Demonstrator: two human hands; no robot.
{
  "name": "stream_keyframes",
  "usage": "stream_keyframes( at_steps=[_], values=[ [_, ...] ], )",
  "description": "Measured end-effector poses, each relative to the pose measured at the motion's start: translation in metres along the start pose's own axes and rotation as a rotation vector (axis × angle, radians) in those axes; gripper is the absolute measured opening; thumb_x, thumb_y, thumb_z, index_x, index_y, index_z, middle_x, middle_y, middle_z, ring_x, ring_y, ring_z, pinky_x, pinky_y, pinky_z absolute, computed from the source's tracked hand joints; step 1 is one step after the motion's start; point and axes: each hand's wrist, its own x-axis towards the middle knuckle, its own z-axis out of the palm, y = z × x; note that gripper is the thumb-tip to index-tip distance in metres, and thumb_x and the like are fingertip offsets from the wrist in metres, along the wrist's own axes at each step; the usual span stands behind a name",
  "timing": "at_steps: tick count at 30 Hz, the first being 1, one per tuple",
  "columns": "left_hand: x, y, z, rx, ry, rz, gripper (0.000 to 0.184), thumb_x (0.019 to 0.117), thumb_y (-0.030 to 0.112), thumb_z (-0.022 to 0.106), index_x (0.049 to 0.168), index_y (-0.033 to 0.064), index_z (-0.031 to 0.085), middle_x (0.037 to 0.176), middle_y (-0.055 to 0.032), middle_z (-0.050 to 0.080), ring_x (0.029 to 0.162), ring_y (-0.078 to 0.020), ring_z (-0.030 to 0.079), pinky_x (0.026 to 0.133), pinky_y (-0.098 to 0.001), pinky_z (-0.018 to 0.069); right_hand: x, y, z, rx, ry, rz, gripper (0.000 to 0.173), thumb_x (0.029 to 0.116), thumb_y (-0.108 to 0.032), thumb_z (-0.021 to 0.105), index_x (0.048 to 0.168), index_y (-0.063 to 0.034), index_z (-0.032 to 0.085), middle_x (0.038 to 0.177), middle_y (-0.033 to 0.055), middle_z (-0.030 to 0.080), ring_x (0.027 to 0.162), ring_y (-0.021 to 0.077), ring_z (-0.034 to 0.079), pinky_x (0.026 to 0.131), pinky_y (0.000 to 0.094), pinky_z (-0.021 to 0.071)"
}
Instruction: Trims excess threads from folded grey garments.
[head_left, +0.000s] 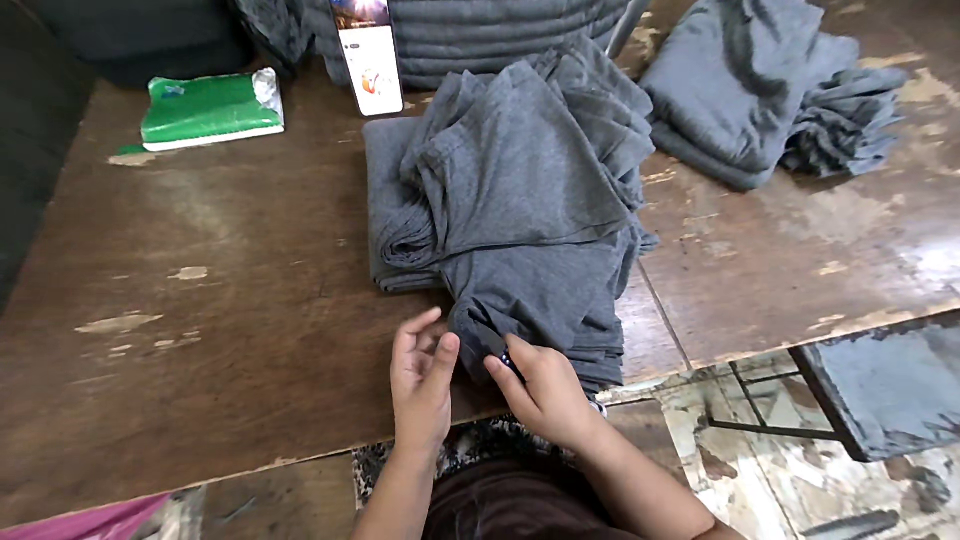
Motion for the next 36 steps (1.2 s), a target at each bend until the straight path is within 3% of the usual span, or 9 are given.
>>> stream_keyframes(
  at_steps=[2,5,8,13,19,23,27,32,36],
  values=[
    [0.007,0.004,-0.001,0.000,-0.050,-0.067,0.037,0.0997,0.010,0.061,0.136,0.0022,0.056,0.108,-0.0017,0.071,0.100,-0.0108,0.069,0.095,-0.0332,0.0565,-0.002,0.004,-0.001,0.055,-0.004,0.000,0.044,0.1087,-0.038,0.041,0.086,-0.0051,0.059,0.058,0.0008,0.048,0.051,0.0118,0.050,0.047,0.0302,0.0416],
    [0.014,0.008,0.001,-0.093,-0.036,-0.154,0.019,0.1029,0.007,0.051,0.109,0.0069,0.070,0.102,-0.0027,0.073,0.097,-0.0107,0.069,0.092,-0.0329,0.0574,-0.002,0.007,-0.003,0.119,-0.019,0.018,0.043,0.1081,-0.041,0.043,0.089,-0.0046,0.058,0.061,0.0000,0.048,0.053,0.0097,0.050,0.049,0.0289,0.0420],
    [0.013,0.012,0.001,-0.167,-0.004,-0.205,0.022,0.1062,0.009,0.044,0.099,0.0081,0.065,0.098,-0.0040,0.072,0.095,-0.0121,0.070,0.092,-0.0340,0.0583,-0.002,0.010,-0.003,0.178,-0.017,0.034,0.044,0.1073,-0.043,0.045,0.089,-0.0047,0.057,0.063,-0.0008,0.048,0.055,0.0077,0.049,0.050,0.0272,0.0422],
    [0.004,0.014,-0.010,-0.342,-0.066,-0.229,0.014,0.0962,0.023,0.070,0.090,0.0108,0.072,0.097,-0.0041,0.073,0.095,-0.0136,0.071,0.094,-0.0355,0.0575,-0.002,0.014,-0.004,0.222,-0.031,0.035,0.044,0.1065,-0.044,0.048,0.089,-0.0049,0.056,0.064,-0.0008,0.049,0.055,0.0071,0.049,0.051,0.0268,0.0422],
    [0.000,0.014,-0.014,-0.281,-0.113,-0.156,0.014,0.0922,0.026,0.075,0.089,0.0130,0.073,0.097,-0.0025,0.074,0.094,-0.0109,0.071,0.090,-0.0313,0.0586,-0.002,0.006,0.000,0.037,-0.005,-0.056,0.041,0.1038,-0.040,0.054,0.085,-0.0044,0.059,0.061,0.0033,0.051,0.054,0.0146,0.052,0.050,0.0315,0.0443],
    [-0.001,0.012,-0.014,-0.181,-0.168,-0.067,0.011,0.0935,0.023,0.074,0.092,0.0117,0.075,0.109,-0.0041,0.073,0.101,-0.0105,0.069,0.090,-0.0288,0.0574,0.001,-0.001,0.004,-0.051,0.038,-0.093,0.040,0.1040,-0.040,0.053,0.084,-0.0051,0.059,0.061,0.0034,0.051,0.054,0.0161,0.054,0.050,0.0317,0.0449],
    [-0.004,0.010,-0.013,-0.110,-0.164,-0.044,0.011,0.0940,0.022,0.073,0.091,0.0114,0.075,0.111,-0.0036,0.072,0.103,-0.0100,0.068,0.091,-0.0276,0.0569,0.007,-0.004,0.008,-0.100,0.046,-0.085,0.041,0.1062,-0.038,0.046,0.085,-0.0058,0.061,0.058,0.0031,0.052,0.051,0.0176,0.056,0.047,0.0340,0.0441],
    [-0.006,0.004,-0.014,0.003,-0.141,0.030,0.010,0.0967,0.025,0.070,0.098,0.0152,0.069,0.110,0.0002,0.071,0.103,-0.0085,0.067,0.089,-0.0267,0.0567,0.008,0.000,-0.004,0.098,0.018,-0.025,0.043,0.1095,-0.037,0.040,0.090,-0.0035,0.060,0.060,0.0014,0.051,0.053,0.0115,0.052,0.049,0.0308,0.0436],
    [-0.010,0.000,-0.008,0.237,-0.079,0.203,0.016,0.0893,0.001,0.073,0.103,0.0064,0.066,0.108,0.0012,0.071,0.095,-0.0062,0.070,0.084,-0.0233,0.0611,0.006,0.007,-0.014,0.120,0.210,-0.036,0.041,0.1053,-0.041,0.053,0.091,-0.0019,0.058,0.067,0.0003,0.053,0.059,0.0042,0.050,0.056,0.0217,0.0452]
  ],
)
